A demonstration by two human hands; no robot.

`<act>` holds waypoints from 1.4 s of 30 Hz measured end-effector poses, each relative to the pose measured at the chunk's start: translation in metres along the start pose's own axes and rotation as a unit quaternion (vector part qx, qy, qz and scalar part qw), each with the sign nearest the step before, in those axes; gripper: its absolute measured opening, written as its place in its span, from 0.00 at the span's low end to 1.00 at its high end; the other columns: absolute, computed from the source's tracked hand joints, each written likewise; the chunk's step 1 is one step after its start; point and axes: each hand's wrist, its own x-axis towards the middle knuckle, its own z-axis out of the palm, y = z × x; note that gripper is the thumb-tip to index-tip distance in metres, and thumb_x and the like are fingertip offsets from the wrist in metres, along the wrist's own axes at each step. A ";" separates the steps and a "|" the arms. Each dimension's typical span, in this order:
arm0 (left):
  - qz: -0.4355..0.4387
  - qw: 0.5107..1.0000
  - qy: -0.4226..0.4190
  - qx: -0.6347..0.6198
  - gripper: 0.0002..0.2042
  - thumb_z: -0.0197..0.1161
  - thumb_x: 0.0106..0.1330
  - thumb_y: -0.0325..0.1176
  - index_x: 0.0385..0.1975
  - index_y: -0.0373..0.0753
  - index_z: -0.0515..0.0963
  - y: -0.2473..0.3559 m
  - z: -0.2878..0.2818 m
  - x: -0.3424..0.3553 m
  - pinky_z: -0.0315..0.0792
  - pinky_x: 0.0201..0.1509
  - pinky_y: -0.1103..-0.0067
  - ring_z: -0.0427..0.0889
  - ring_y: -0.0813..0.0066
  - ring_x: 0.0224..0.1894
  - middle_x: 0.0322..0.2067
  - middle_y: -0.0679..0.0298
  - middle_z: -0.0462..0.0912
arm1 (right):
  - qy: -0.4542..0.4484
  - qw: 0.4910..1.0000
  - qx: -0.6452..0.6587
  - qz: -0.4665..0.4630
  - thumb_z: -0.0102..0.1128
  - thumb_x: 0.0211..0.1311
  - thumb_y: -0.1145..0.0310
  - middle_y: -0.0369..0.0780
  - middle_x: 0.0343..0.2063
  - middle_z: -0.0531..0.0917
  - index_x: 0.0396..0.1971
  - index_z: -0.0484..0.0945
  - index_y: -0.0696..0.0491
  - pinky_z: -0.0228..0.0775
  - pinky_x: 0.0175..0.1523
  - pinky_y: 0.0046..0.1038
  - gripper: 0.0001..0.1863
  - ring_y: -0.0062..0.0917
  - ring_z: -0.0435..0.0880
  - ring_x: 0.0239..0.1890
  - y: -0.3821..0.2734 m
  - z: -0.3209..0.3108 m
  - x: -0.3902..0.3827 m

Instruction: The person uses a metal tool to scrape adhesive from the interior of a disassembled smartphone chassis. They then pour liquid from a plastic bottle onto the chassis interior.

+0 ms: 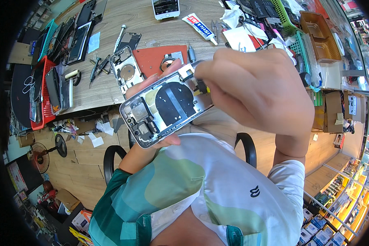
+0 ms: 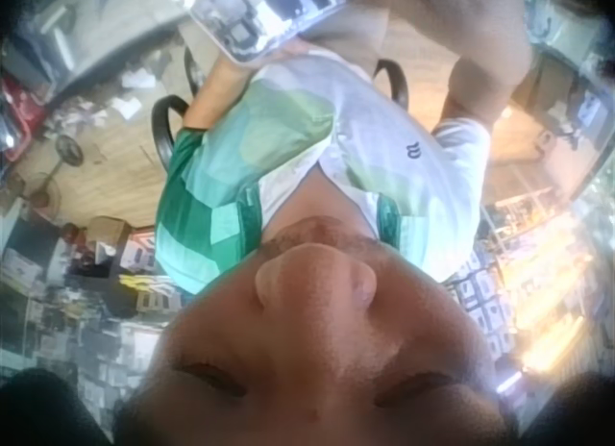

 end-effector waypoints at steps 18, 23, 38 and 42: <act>-0.100 0.985 0.008 -0.143 0.56 0.90 0.44 0.47 0.68 0.35 0.57 0.008 0.009 -0.003 0.68 0.74 0.56 0.67 0.41 0.74 0.70 0.30 0.66 | -0.219 0.958 0.087 -0.165 0.71 0.49 0.69 0.35 0.20 0.72 0.34 0.81 0.58 0.59 0.16 0.32 0.13 0.27 0.73 0.13 -0.002 -0.006 0.019; -0.091 0.985 0.001 -0.145 0.55 0.90 0.43 0.46 0.68 0.35 0.57 0.007 0.008 -0.003 0.68 0.74 0.56 0.69 0.41 0.73 0.69 0.30 0.66 | -0.235 0.956 0.100 -0.146 0.70 0.45 0.69 0.36 0.18 0.72 0.28 0.78 0.54 0.60 0.17 0.34 0.11 0.31 0.73 0.14 -0.002 -0.001 0.029; -0.099 0.983 0.005 -0.156 0.55 0.90 0.43 0.48 0.68 0.38 0.58 0.005 0.007 -0.005 0.69 0.74 0.56 0.69 0.42 0.74 0.70 0.31 0.65 | -0.130 0.980 0.139 -0.058 0.70 0.42 0.80 0.33 0.21 0.81 0.30 0.80 0.52 0.65 0.21 0.28 0.13 0.28 0.78 0.16 0.029 -0.005 0.013; -0.107 0.979 0.016 -0.173 0.55 0.90 0.43 0.48 0.68 0.38 0.58 0.009 0.010 -0.003 0.67 0.75 0.55 0.67 0.41 0.74 0.70 0.32 0.66 | -0.119 0.983 0.131 -0.056 0.70 0.43 0.81 0.33 0.21 0.81 0.32 0.82 0.53 0.63 0.20 0.26 0.14 0.25 0.77 0.16 0.033 -0.006 0.008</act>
